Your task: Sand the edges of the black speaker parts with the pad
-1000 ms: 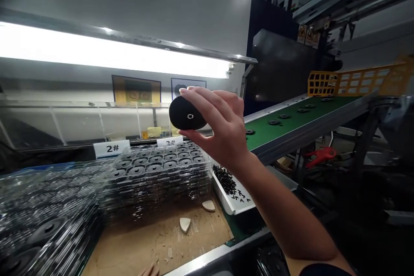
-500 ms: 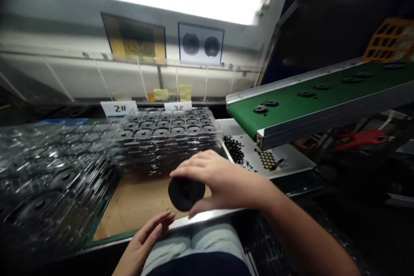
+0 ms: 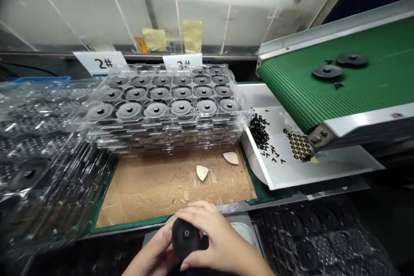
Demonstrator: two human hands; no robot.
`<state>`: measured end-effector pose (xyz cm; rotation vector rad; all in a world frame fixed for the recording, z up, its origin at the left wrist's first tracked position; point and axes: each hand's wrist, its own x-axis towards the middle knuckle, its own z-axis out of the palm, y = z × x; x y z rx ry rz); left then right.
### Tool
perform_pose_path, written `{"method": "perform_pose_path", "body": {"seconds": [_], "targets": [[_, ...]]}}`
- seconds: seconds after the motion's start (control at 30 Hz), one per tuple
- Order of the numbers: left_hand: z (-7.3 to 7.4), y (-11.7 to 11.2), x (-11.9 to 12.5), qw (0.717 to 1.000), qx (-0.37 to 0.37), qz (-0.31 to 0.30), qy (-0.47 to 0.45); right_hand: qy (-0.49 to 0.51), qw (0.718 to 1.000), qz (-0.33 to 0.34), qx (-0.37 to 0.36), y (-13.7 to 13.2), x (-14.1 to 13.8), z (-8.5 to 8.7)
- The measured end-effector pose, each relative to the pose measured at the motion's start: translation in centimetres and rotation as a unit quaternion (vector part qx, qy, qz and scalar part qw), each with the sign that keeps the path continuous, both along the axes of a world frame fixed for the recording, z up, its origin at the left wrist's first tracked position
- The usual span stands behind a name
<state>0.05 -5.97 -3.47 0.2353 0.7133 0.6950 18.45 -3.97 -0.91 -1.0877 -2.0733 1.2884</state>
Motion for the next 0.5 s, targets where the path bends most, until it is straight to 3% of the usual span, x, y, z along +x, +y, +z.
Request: {"method": "perform_pose_path", "body": {"seconds": [0.07,0.23,0.33,0.4,0.5], "targets": [[-0.3,1.0,-0.4,0.999,-0.026,0.04,-0.021,-0.03,0.999,-0.016,0.03,1.4,0.6,-1.3],[-0.7,3.9,-1.7,0.983,-0.054,0.166,-0.056,-0.149,0.959,-0.226,0.084,5.3,0.8,-7.2],[-0.7,5.4,-2.2,0.974,-0.05,0.219,-0.038,-0.176,0.948,-0.253,0.084,7.0,-0.2,-10.0],[-0.5,6.2,-2.3,0.971,-0.044,0.235,-0.023,-0.181,0.944,-0.263,0.085,7.8,-0.7,-10.7],[-0.1,7.0,-2.1,0.971,-0.042,0.237,-0.006,-0.173,0.944,-0.271,0.079,8.5,-0.8,-10.4]]}}
